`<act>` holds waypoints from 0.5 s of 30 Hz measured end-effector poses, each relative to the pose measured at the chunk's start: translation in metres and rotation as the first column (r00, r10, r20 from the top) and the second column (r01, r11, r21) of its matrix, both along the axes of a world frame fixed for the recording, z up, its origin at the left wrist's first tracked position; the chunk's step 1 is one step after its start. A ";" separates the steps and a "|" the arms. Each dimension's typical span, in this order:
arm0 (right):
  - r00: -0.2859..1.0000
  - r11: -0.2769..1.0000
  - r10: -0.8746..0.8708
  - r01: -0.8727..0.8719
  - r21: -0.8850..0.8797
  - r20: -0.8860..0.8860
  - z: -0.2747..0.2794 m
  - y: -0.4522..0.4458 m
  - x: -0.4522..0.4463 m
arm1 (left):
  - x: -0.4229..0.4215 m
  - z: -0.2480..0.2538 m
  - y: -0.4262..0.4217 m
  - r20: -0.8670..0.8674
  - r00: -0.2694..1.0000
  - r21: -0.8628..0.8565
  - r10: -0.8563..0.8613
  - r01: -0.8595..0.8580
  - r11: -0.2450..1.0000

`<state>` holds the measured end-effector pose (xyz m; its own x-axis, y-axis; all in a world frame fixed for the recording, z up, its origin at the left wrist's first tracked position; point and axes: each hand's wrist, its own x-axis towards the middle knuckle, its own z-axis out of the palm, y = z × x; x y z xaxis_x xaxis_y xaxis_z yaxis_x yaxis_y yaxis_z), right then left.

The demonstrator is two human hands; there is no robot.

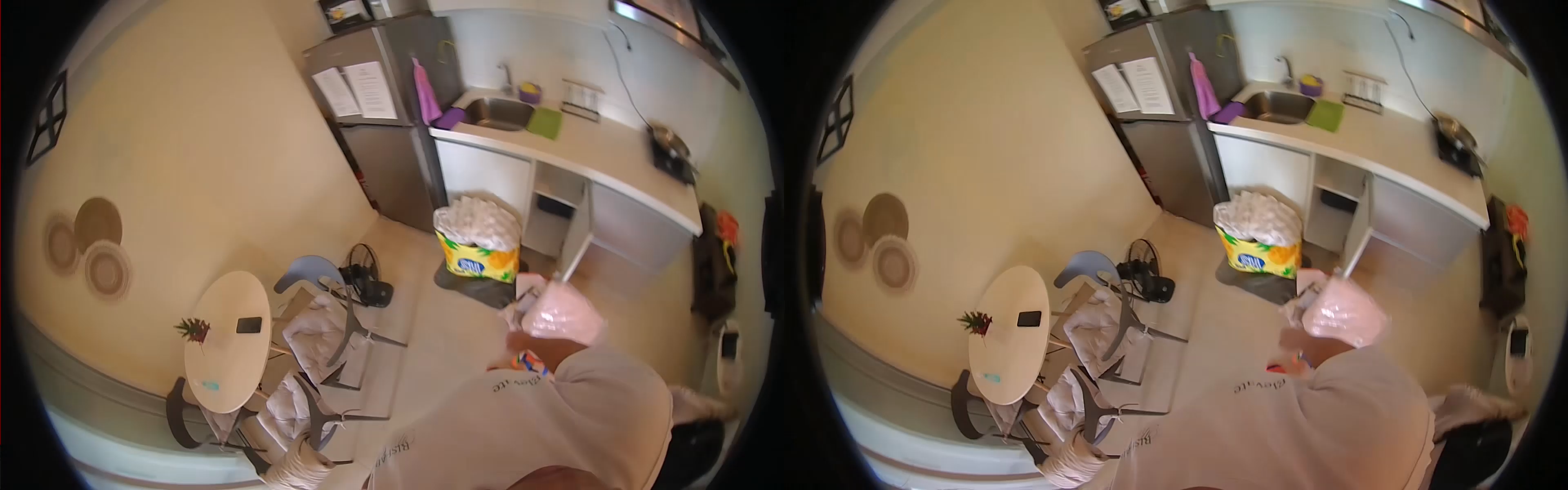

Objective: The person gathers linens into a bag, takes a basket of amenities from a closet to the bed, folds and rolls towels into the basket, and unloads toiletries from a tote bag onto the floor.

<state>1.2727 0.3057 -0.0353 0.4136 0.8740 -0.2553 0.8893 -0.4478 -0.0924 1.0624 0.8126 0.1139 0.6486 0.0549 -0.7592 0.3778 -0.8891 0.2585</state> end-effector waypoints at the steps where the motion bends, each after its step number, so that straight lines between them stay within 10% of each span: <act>1: 0.987 0.975 -0.157 0.151 0.164 0.025 0.040 -0.031 -0.005 | -0.001 0.004 0.001 -0.004 0.999 0.015 -0.052 0.052 0.999; 3: 0.690 0.680 -0.714 0.724 0.117 -0.116 0.099 -0.070 -0.041 | 0.003 0.006 0.003 0.001 0.988 0.034 -0.157 0.157 0.987; 5: 0.111 0.116 -0.974 0.993 -0.010 -0.197 0.135 -0.092 -0.074 | 0.009 0.009 0.001 0.015 0.958 0.068 -0.288 0.286 0.956; 8: 0.007 0.013 -0.985 0.999 -0.031 -0.171 0.133 -0.118 -0.118 | 0.030 0.011 -0.018 0.094 0.834 0.111 -0.544 0.535 0.838; 10: 0.333 0.355 -0.935 0.889 -0.289 -0.121 0.128 -0.125 -0.140 | 0.050 0.008 -0.037 0.193 0.769 0.086 -0.609 0.605 0.792; 11: 0.488 0.494 -0.864 0.768 -0.407 -0.127 0.124 -0.126 -0.148 | 0.051 -0.002 -0.041 0.047 0.999 -0.429 -0.001 0.021 0.903; 12: 0.360 0.396 -0.918 0.835 -0.382 -0.164 0.116 -0.124 -0.157 | 0.053 -0.007 -0.047 -0.294 0.785 -0.688 0.545 -0.570 0.449; 15: 0.054 0.136 -0.969 0.931 -0.338 -0.242 0.113 -0.131 -0.163 | 0.093 0.125 -0.127 -0.394 0.732 -0.731 0.556 -0.616 0.294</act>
<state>1.1097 0.1752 0.0773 0.7440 -0.2292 -0.6277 -0.4027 -0.9034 -0.1475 1.1556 0.6855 0.2386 0.6613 -0.2138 -0.7190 0.7495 0.1495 0.6449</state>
